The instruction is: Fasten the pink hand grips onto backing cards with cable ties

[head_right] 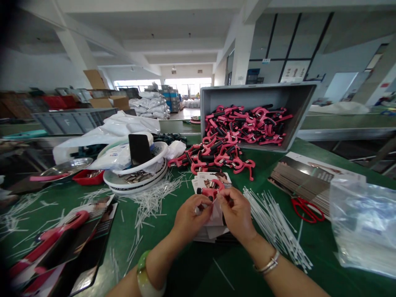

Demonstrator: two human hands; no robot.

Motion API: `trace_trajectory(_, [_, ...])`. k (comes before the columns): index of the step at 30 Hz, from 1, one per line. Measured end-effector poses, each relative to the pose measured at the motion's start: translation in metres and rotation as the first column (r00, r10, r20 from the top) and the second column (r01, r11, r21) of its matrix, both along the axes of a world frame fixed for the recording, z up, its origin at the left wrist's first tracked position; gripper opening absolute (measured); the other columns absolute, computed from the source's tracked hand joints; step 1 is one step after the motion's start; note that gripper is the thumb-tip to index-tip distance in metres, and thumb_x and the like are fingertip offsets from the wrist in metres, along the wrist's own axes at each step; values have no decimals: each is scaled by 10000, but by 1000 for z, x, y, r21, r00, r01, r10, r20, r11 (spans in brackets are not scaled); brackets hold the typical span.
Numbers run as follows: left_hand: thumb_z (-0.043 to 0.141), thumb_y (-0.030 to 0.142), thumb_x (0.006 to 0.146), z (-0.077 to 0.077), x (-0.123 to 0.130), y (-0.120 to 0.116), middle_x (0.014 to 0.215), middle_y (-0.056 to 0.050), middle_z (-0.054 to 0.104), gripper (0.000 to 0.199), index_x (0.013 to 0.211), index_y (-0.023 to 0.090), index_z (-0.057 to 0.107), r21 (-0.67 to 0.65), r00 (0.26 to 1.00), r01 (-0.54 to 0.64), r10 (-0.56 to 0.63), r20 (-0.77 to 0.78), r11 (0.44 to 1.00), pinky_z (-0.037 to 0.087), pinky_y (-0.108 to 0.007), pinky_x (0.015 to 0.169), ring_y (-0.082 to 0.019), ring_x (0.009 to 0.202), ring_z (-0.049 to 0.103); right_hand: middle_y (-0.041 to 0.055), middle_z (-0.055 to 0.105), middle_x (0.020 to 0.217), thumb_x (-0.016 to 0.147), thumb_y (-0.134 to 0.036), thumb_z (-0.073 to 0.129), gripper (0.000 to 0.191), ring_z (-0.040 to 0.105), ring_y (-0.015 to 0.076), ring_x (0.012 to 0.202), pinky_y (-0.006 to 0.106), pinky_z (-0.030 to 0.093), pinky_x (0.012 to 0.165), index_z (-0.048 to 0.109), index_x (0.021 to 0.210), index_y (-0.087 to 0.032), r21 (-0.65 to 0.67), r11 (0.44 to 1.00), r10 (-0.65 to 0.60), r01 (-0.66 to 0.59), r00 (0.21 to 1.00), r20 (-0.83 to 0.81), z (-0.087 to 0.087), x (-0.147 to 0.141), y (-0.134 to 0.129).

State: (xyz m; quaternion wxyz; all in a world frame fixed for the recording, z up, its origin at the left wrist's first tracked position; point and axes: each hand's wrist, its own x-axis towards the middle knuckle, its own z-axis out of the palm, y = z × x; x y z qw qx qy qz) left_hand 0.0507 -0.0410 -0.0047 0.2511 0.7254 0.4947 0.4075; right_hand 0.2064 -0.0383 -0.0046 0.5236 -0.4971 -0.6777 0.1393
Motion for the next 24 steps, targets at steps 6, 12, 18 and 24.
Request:
trace_trajectory(6, [625,295,727,-6,-10,-3,1023,-38,632,254,975,246,646,26,996,-51,53,-74,998,442,-324,830,-205,957,562,60,627,930,889,-325,450,179,583,170,833,289,458,720,565,836,-198,-48,981,186,-186,983,0,3,-9,12])
trace_trajectory(12, [575,389,779,-24,-16,3,791,-29,597,242,902,197,657,-123,993,-108,101,-62,987,421,-258,608,-141,650,549,0,568,660,904,-253,394,217,549,130,629,247,436,622,502,725,-196,-84,939,340,-333,937,80,5,-9,11])
trace_trajectory(18, [569,388,776,-28,-16,6,773,-13,584,227,863,202,666,-185,990,-141,137,-33,973,398,-248,616,-126,633,534,36,582,672,875,-157,383,210,524,154,647,263,410,615,549,749,-178,152,909,258,-387,812,524,-8,-4,-3])
trace_trajectory(24, [612,472,704,-24,-6,13,792,2,551,313,894,224,634,-333,974,-227,214,-75,915,389,-239,615,-135,679,531,33,601,701,903,-178,377,219,535,141,682,249,415,647,550,768,-177,150,892,301,-426,810,504,-6,-6,-1])
